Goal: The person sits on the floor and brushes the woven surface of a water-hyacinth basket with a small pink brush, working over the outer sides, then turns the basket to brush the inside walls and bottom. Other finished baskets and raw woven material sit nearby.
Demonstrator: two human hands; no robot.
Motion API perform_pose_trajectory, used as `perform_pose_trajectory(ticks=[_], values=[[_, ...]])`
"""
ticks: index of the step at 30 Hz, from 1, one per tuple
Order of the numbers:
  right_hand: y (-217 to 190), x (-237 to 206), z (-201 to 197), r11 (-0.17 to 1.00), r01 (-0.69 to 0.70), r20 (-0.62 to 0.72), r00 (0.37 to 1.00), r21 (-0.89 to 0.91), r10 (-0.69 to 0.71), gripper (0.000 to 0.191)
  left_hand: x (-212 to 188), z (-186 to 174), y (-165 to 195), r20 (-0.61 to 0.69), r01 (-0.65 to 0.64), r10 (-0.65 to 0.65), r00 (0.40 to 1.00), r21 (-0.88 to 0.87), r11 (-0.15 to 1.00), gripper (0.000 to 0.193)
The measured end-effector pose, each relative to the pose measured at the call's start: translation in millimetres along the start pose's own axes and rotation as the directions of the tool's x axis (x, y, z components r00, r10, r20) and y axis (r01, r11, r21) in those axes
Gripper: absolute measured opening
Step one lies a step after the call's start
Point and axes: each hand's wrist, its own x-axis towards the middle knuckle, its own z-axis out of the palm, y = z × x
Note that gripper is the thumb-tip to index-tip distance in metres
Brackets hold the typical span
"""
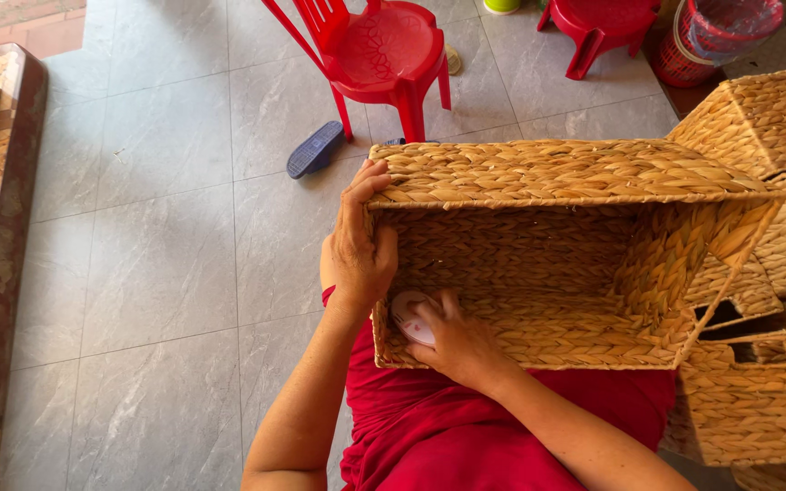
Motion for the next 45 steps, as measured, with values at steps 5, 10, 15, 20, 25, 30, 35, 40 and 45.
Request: perform_pose_trajectory(ticks=[5,10,15,20,25,30,35,40,45], values=[[49,-28,-43,0.961,-0.236,-0.026,0.972,-0.141,0.235,0.051,-1,0,-1,-0.005,-0.034,0.034,0.999,-0.016,0.999,0.061],[124,-84,-113,0.699,-0.625,-0.061,0.759,-0.347,0.648,0.063,-1,4,-5,0.007,-0.051,0.052,0.999,-0.091,0.995,0.064],[108,-71,-91,0.718,-0.611,-0.052,0.772,-0.333,0.633,0.065,0,3,-6,0.009,-0.061,0.062,0.998,-0.083,0.995,0.066],[36,-15,-23,0.961,-0.277,0.029,0.960,0.016,0.277,0.052,0,0,-1,-0.006,-0.043,0.042,0.999,-0.038,0.998,0.066],[2,17,5,0.994,-0.031,0.021,0.999,-0.105,0.033,0.058,0,-1,-1,-0.020,-0.030,0.030,0.999,0.009,1.000,0.065],[83,-22,-58,0.904,-0.342,0.053,0.929,-0.256,0.366,0.054,-2,4,-7,-0.025,-0.071,0.069,0.997,-0.085,0.994,0.066],[138,-70,-108,0.654,-0.663,-0.033,0.711,-0.365,0.702,0.067,-2,5,-10,-0.012,-0.076,0.075,0.997,-0.132,0.988,0.068],[100,-54,-69,0.800,-0.503,-0.070,0.857,-0.326,0.510,0.056,0,4,-8,-0.019,-0.091,0.089,0.996,-0.097,0.991,0.068],[19,3,-1,0.987,-0.160,0.000,0.987,0.003,0.160,0.058,-2,3,-5,-0.020,-0.057,0.056,0.998,-0.043,0.997,0.068]])
